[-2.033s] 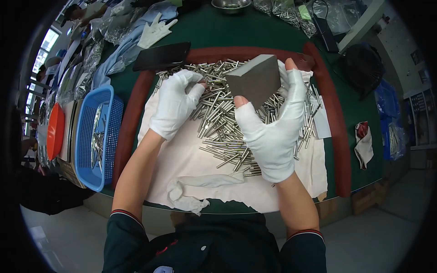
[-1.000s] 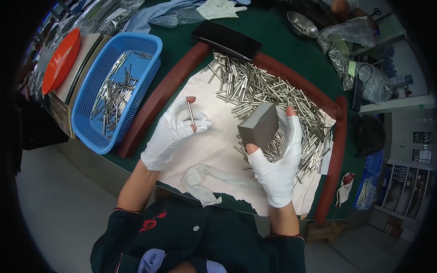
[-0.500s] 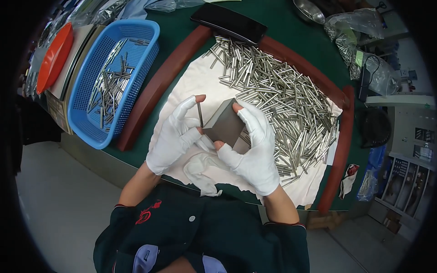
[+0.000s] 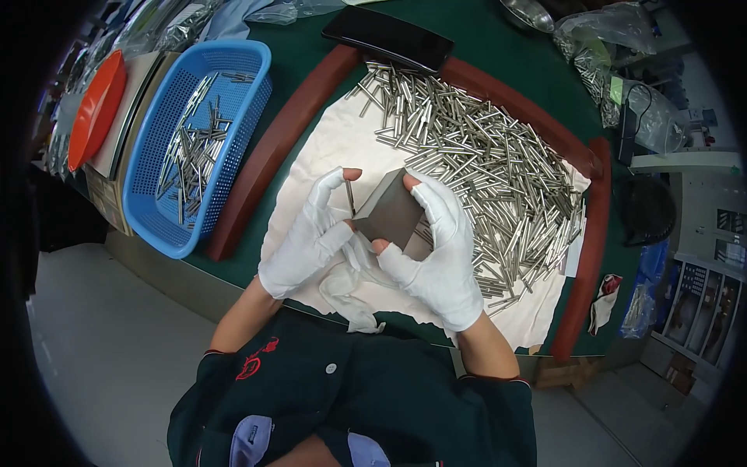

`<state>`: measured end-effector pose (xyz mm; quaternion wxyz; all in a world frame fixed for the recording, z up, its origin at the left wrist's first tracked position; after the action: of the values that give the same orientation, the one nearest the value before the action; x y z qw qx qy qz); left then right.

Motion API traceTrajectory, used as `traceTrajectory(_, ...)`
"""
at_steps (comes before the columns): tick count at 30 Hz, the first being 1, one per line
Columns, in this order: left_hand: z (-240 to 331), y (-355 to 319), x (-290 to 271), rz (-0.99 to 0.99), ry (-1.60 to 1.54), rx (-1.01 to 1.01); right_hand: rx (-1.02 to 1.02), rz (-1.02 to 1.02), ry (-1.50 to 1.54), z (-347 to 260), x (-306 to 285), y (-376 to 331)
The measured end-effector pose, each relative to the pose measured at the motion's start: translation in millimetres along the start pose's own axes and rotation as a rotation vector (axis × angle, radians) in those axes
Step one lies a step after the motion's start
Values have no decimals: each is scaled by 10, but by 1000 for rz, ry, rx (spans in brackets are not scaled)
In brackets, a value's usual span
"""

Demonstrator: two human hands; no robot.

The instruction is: Polishing small cylindrical metal pins using a sanding block at a manufacturing workbench.

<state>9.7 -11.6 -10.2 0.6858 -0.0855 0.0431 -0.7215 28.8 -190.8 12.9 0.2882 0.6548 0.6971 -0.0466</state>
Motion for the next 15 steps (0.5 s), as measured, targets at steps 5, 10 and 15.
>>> traceTrajectory(5,-46,-34,89,-32,-80,129,-79,-55,1,-27,26,-25)
traceTrajectory(10,-43,-19,79,-38,44,243,-70,-61,28,-2,37,-13)
traceTrajectory(15,-62,-11,83,-12,22,194,-25,-70,50,2,34,-14)
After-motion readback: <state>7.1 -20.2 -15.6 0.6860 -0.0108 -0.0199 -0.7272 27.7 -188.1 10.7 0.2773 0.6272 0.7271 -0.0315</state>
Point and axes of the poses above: each hand's wrist, its own y-axis towards the middle knuckle, its own x-axis out of the palm, z = x × y, the point moved 3 cm from there along y, towards the middle knuckle, and after that the axes turned 12 degrees about z, right-handed, at the moved point
